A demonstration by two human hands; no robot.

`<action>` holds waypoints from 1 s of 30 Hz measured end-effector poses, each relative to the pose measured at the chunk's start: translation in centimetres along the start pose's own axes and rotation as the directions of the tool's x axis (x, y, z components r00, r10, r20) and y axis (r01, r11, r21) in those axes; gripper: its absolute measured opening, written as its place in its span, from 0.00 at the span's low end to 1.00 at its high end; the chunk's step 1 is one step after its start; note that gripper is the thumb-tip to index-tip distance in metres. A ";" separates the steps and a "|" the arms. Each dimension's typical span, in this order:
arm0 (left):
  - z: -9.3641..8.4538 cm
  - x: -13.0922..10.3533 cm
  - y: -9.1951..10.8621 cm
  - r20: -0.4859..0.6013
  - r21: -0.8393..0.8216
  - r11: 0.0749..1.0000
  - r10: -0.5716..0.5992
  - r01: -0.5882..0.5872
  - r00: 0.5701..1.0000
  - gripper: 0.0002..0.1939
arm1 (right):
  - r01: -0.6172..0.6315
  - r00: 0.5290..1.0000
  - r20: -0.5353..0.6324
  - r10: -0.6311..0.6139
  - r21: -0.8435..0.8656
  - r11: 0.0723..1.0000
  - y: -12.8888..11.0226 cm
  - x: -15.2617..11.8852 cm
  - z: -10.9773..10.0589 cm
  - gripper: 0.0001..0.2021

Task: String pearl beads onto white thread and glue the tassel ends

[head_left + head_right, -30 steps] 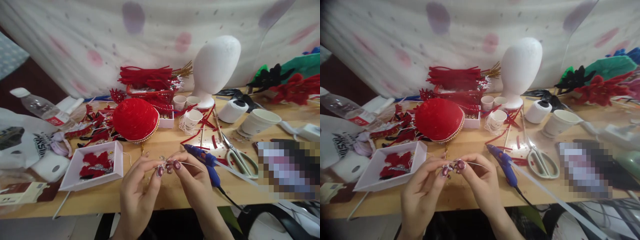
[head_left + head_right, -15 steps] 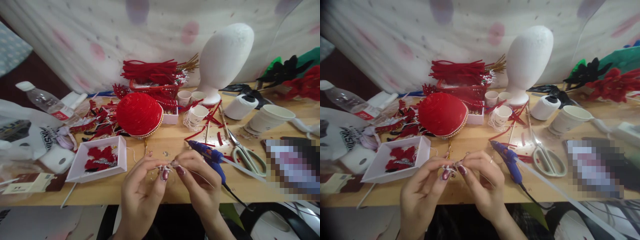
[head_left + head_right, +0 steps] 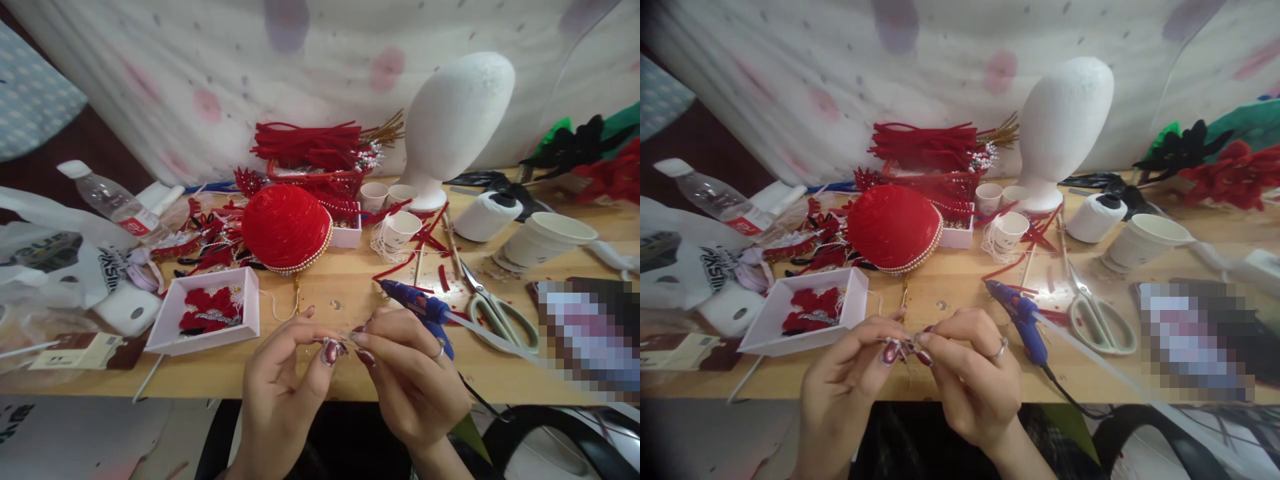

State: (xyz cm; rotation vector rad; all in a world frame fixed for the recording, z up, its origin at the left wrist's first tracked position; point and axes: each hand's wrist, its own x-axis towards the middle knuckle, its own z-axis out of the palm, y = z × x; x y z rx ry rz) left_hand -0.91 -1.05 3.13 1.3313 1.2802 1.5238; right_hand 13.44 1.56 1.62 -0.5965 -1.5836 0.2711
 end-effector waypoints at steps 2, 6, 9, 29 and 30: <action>-0.2 0.2 -0.2 0.042 0.034 0.994 0.100 -0.102 0.994 0.11 | -0.087 0.996 -0.026 0.089 0.064 0.994 -0.3 -0.2 0.2 0.17; -0.3 0.3 -0.4 0.073 0.076 0.976 0.197 -0.202 0.978 0.12 | -0.303 0.949 -0.036 0.313 0.164 0.939 -0.7 -0.3 0.5 0.12; -0.4 0.1 -0.6 0.074 0.068 0.984 0.158 -0.163 0.985 0.13 | -0.386 0.918 -0.022 0.396 0.183 0.904 -0.9 -0.3 0.6 0.11; -0.2 0.5 -0.4 0.043 0.064 0.998 0.025 -0.028 0.999 0.05 | -0.429 0.903 0.050 0.426 0.151 0.891 -0.7 -0.1 -0.1 0.08; -0.1 0.4 -0.5 0.040 0.071 0.997 0.015 -0.018 0.999 0.05 | -0.426 0.905 0.053 0.422 0.148 0.893 -0.7 -0.1 -0.1 0.08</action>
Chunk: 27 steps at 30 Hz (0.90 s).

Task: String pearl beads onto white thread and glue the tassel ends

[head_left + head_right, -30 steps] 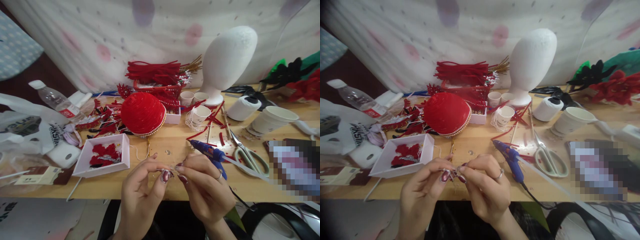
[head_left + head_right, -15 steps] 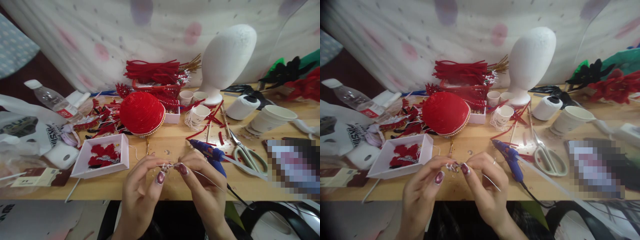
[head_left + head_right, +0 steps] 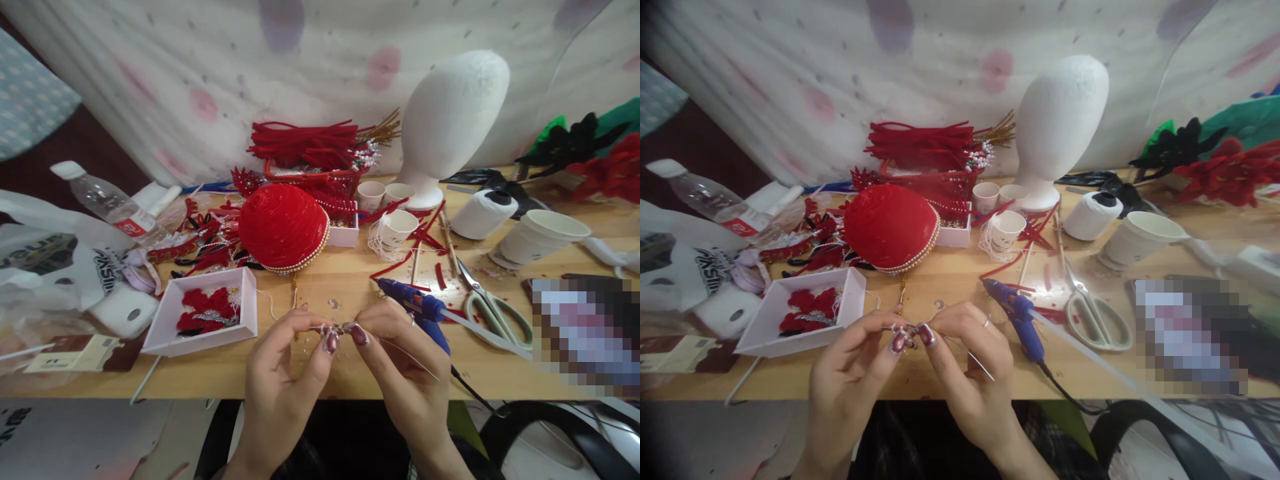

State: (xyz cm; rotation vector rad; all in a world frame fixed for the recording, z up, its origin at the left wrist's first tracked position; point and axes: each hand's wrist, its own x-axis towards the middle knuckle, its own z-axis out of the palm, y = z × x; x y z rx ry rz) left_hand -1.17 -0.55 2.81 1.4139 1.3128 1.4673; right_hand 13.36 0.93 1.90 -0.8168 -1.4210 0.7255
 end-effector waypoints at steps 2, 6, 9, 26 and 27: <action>0.1 0.0 -0.1 -0.003 0.007 1.000 -0.015 0.015 1.000 0.06 | 0.012 1.000 0.004 -0.012 -0.012 1.000 0.0 0.0 0.0 0.09; 0.4 0.1 -0.5 -0.013 0.011 1.000 -0.018 0.018 1.000 0.05 | 0.021 1.000 -0.010 -0.022 -0.040 0.999 0.0 -0.1 0.2 0.09; 0.6 0.0 -0.7 -0.009 -0.002 1.000 -0.023 0.023 1.000 0.05 | 0.021 1.000 -0.015 -0.022 -0.063 0.998 0.0 -0.2 0.2 0.09; -0.4 -0.3 -0.7 0.006 0.051 0.998 0.038 -0.038 0.999 0.07 | 0.007 1.000 -0.028 -0.009 -0.077 0.997 0.0 -0.3 0.4 0.08; -0.5 -0.3 -0.6 0.017 0.055 0.998 0.037 -0.038 0.999 0.07 | -0.005 1.000 -0.030 0.003 -0.072 0.997 0.0 -0.2 0.3 0.08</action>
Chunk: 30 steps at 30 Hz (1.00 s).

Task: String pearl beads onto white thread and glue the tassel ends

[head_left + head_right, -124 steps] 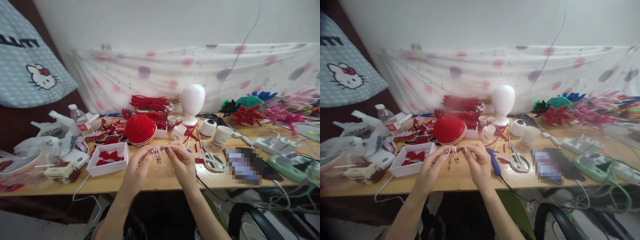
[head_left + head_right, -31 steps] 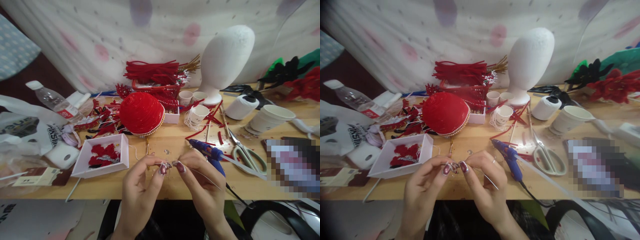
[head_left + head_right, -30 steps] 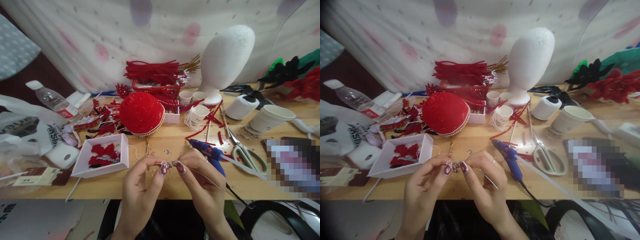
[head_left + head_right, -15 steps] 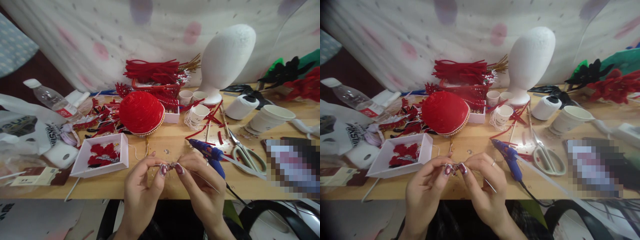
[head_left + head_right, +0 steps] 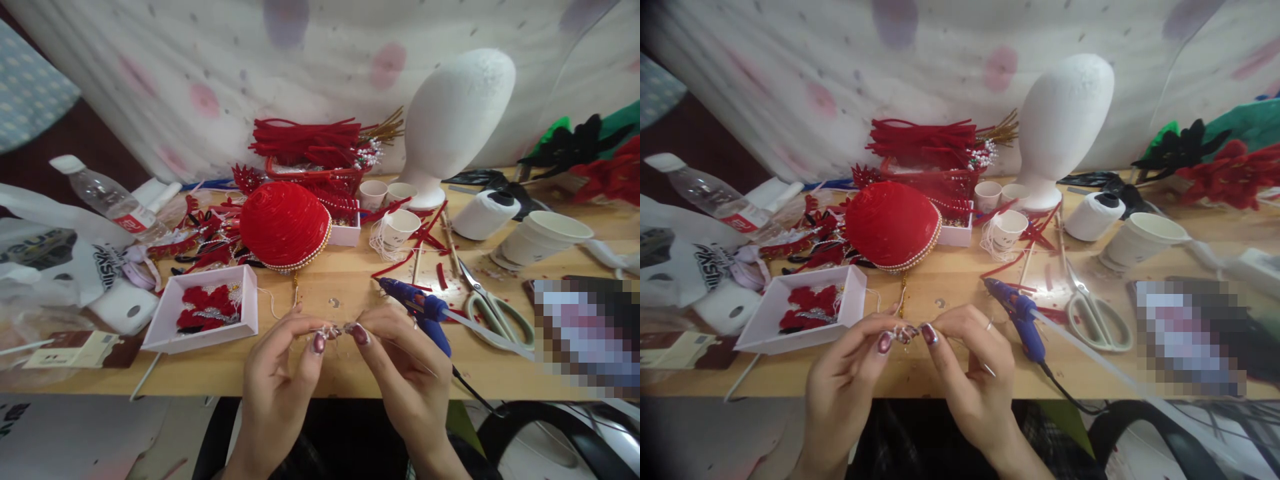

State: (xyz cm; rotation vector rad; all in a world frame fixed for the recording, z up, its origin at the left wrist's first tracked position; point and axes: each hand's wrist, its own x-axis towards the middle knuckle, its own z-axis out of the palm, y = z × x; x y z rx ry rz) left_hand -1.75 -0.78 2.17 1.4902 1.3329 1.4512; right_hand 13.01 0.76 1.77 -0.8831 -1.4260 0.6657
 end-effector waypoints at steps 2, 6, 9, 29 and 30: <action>-0.3 0.2 0.1 0.021 0.021 1.000 0.010 -0.011 1.000 0.08 | -0.019 1.000 0.009 0.019 0.019 1.000 0.1 0.2 0.0 0.08; -0.5 0.9 0.1 0.030 0.038 0.998 0.047 -0.048 0.998 0.10 | -0.065 0.997 0.036 0.063 0.059 0.996 0.3 0.5 0.1 0.07; -0.5 1.3 0.2 0.036 -0.001 0.999 0.046 -0.046 0.998 0.10 | -0.119 0.993 0.019 0.118 0.097 0.988 0.5 0.6 0.3 0.07; 1.4 5.0 -1.5 -0.083 -0.482 0.856 -0.254 0.185 0.963 0.12 | -0.153 0.981 0.092 0.169 -0.156 0.976 1.0 -1.5 -1.6 0.12; 1.6 4.8 -1.7 -0.076 -0.487 0.853 -0.258 0.190 0.963 0.11 | -0.112 0.984 0.111 0.139 -0.223 0.968 0.9 -1.9 -2.3 0.13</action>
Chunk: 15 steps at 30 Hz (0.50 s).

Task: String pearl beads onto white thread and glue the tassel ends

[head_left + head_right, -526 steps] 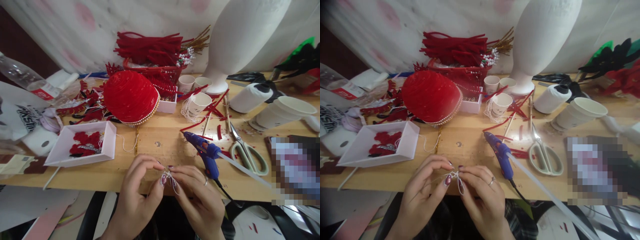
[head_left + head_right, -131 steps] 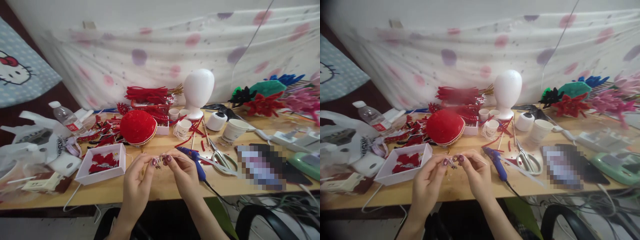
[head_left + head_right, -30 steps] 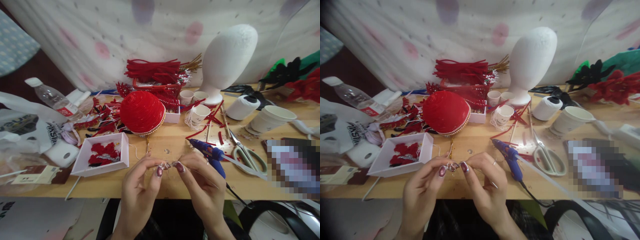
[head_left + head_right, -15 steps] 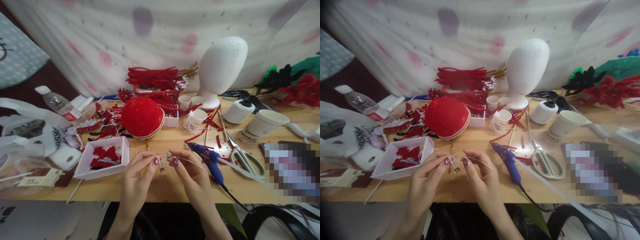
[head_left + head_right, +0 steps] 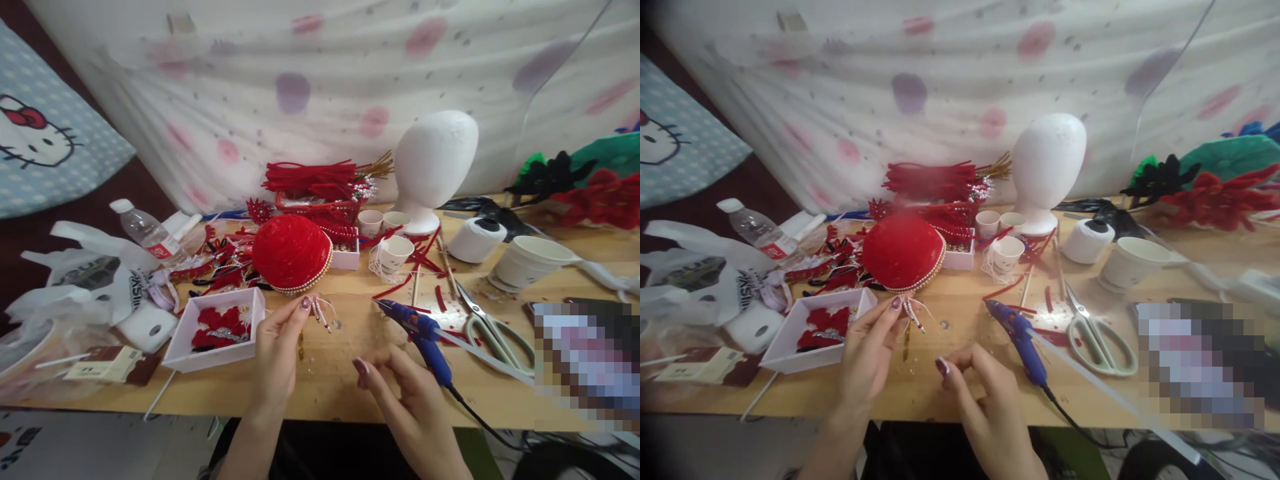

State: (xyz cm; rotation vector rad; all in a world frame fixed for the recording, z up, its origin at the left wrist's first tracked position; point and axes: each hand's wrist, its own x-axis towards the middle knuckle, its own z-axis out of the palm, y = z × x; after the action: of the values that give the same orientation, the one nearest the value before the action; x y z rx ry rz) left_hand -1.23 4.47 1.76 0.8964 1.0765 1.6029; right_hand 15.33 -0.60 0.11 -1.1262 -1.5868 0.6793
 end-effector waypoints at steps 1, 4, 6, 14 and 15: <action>0.0 -0.2 -0.2 0.011 -0.001 1.000 -0.004 0.004 1.000 0.10 | 0.031 1.000 0.005 -0.031 -0.076 0.997 0.2 -0.5 -0.7 0.15; 0.0 -0.7 -0.8 0.047 0.001 1.000 -0.025 0.025 0.999 0.10 | 0.081 0.996 -0.004 -0.085 -0.256 0.963 1.2 -2.2 -2.9 0.18; 0.0 -1.1 -1.1 0.064 0.012 0.999 -0.043 0.042 0.997 0.11 | 0.073 0.996 -0.031 -0.087 -0.314 0.946 1.6 -2.9 -3.9 0.18; 0.0 -1.9 -2.6 0.000 0.001 0.991 -0.135 0.135 0.991 0.10 | 0.081 0.996 0.011 -0.083 -0.373 0.924 2.1 -3.0 -4.5 0.15; 0.0 -1.9 -2.8 -0.011 -0.015 0.989 -0.147 0.146 0.989 0.10 | 0.039 0.997 -0.038 -0.060 -0.409 0.912 2.4 -3.2 -4.8 0.16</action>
State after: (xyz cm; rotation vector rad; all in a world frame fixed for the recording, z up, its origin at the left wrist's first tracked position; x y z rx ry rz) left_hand 0.13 3.02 -1.01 0.7806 1.1118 1.4943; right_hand 20.70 -3.05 -1.80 -1.3868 -1.7560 0.2845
